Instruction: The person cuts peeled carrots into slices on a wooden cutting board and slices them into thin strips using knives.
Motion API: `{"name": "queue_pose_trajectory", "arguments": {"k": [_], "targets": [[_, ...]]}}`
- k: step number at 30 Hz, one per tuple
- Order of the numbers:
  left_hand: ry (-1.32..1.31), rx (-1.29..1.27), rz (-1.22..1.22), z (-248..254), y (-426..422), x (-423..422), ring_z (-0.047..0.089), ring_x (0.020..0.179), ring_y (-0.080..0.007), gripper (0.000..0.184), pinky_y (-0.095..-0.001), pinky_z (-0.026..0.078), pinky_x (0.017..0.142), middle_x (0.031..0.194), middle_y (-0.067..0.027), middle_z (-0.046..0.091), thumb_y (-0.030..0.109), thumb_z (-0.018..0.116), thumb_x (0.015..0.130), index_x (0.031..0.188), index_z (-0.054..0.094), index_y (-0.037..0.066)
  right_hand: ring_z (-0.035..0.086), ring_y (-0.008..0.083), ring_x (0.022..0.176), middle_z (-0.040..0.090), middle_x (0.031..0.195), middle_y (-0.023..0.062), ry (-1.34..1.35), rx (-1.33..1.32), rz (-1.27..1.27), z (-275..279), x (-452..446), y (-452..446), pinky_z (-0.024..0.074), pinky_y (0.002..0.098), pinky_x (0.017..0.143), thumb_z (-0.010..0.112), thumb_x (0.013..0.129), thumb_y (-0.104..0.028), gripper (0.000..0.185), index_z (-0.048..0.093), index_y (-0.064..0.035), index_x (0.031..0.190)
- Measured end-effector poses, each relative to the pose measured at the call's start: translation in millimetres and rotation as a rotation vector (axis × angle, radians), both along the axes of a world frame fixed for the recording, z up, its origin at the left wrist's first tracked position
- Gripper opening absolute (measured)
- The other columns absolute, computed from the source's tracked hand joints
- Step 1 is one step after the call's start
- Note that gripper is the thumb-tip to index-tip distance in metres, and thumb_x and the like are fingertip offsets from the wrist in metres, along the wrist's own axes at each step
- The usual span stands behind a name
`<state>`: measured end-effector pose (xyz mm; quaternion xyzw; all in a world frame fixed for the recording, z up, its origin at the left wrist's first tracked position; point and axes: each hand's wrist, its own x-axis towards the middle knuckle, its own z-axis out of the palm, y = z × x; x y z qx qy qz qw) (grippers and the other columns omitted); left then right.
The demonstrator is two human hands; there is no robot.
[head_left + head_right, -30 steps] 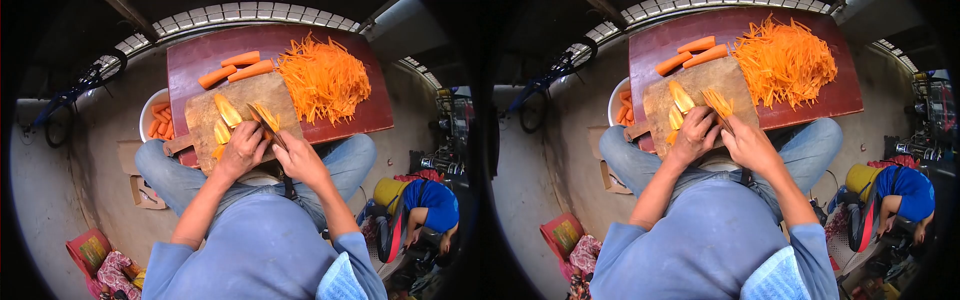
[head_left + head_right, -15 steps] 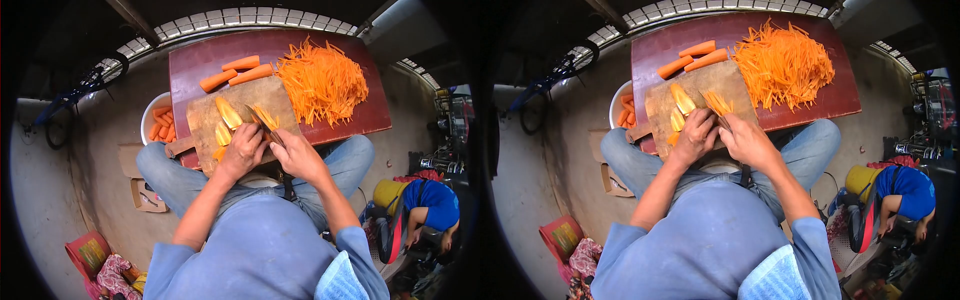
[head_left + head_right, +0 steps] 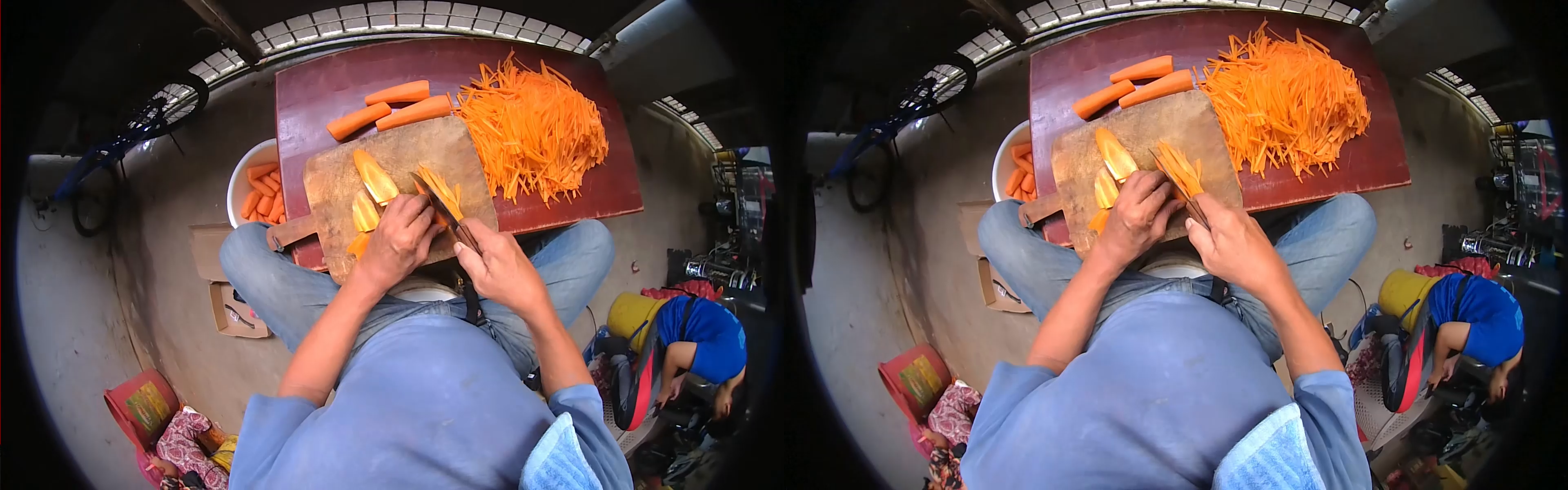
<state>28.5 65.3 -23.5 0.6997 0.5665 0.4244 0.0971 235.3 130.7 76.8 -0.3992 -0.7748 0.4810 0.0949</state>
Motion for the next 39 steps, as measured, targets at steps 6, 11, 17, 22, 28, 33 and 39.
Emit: {"name": "queue_pose_trajectory", "arguments": {"k": [6, 11, 17, 22, 28, 33, 39], "targets": [[0.020, 0.025, 0.007, -1, 1, 0, 0.067, 0.108, -0.0386, 0.029, -0.0478, 0.058, 0.096, 0.119, -0.0176, 0.069, 0.004, 0.087, 0.086, 0.111, 0.075, -0.006, 0.068, 0.0598, 0.100, 0.070, 0.100, 0.0363, -0.034, 0.035, 0.028, -13, -13, 14, 0.0542, 0.0623, 0.083, 0.065, 0.108, -0.020, 0.025, 0.063, 0.0026, 0.118], [0.009, 0.029, -0.001, -2, 0, 0, 0.068, 0.107, -0.0375, 0.027, -0.0470, 0.058, 0.096, 0.115, -0.0164, 0.070, 0.004, 0.087, 0.086, 0.108, 0.076, -0.005, 0.063, 0.0557, 0.083, 0.063, 0.087, 0.0313, 0.078, 0.092, 0.005, -10, -4, 0, 0.0518, 0.0545, 0.073, 0.066, 0.107, -0.015, 0.021, 0.064, 0.0041, 0.115], [0.028, 0.042, 0.003, 0, 1, 0, 0.068, 0.106, -0.0370, 0.025, -0.0470, 0.059, 0.096, 0.114, -0.0162, 0.070, 0.004, 0.087, 0.086, 0.107, 0.076, -0.004, 0.063, 0.0537, 0.080, 0.062, 0.085, 0.0300, 0.046, 0.089, 0.010, -18, -15, 11, 0.0515, 0.0532, 0.072, 0.067, 0.107, -0.014, 0.020, 0.062, 0.0040, 0.114], [0.005, 0.036, -0.003, -4, -1, 0, 0.071, 0.108, -0.0391, 0.031, -0.0476, 0.059, 0.096, 0.118, -0.0174, 0.072, 0.001, 0.087, 0.084, 0.113, 0.076, -0.003, 0.062, 0.0527, 0.081, 0.061, 0.086, 0.0302, 0.038, 0.067, 0.004, -3, -4, 2, 0.0520, 0.0523, 0.073, 0.066, 0.107, -0.016, 0.021, 0.062, 0.0042, 0.114], [0.022, 0.049, 0.006, -1, 1, 1, 0.069, 0.105, -0.0370, 0.021, -0.0475, 0.059, 0.095, 0.116, -0.0166, 0.071, 0.003, 0.086, 0.086, 0.104, 0.077, -0.003, 0.064, 0.0551, 0.084, 0.063, 0.087, 0.0309, 0.049, 0.141, 0.029, -25, -13, 9, 0.0533, 0.0532, 0.074, 0.066, 0.107, -0.015, 0.020, 0.062, 0.0036, 0.113], [0.011, 0.018, 0.004, -4, -3, 2, 0.070, 0.104, -0.0377, 0.024, -0.0479, 0.059, 0.093, 0.116, -0.0160, 0.072, 0.003, 0.087, 0.086, 0.107, 0.076, -0.002, 0.065, 0.0577, 0.089, 0.065, 0.088, 0.0319, -0.060, 0.054, 0.038, -4, 7, 1, 0.0534, 0.0570, 0.077, 0.066, 0.106, -0.015, 0.021, 0.061, 0.0036, 0.112], [0.011, 0.069, 0.014, -3, 1, 2, 0.069, 0.102, -0.0364, 0.021, -0.0473, 0.058, 0.093, 0.114, -0.0156, 0.071, 0.004, 0.087, 0.086, 0.103, 0.075, -0.003, 0.063, 0.0544, 0.080, 0.062, 0.083, 0.0286, -0.111, 0.044, 0.070, 7, 33, -1, 0.0508, 0.0535, 0.070, 0.068, 0.104, -0.015, 0.018, 0.061, 0.0022, 0.108]]}}
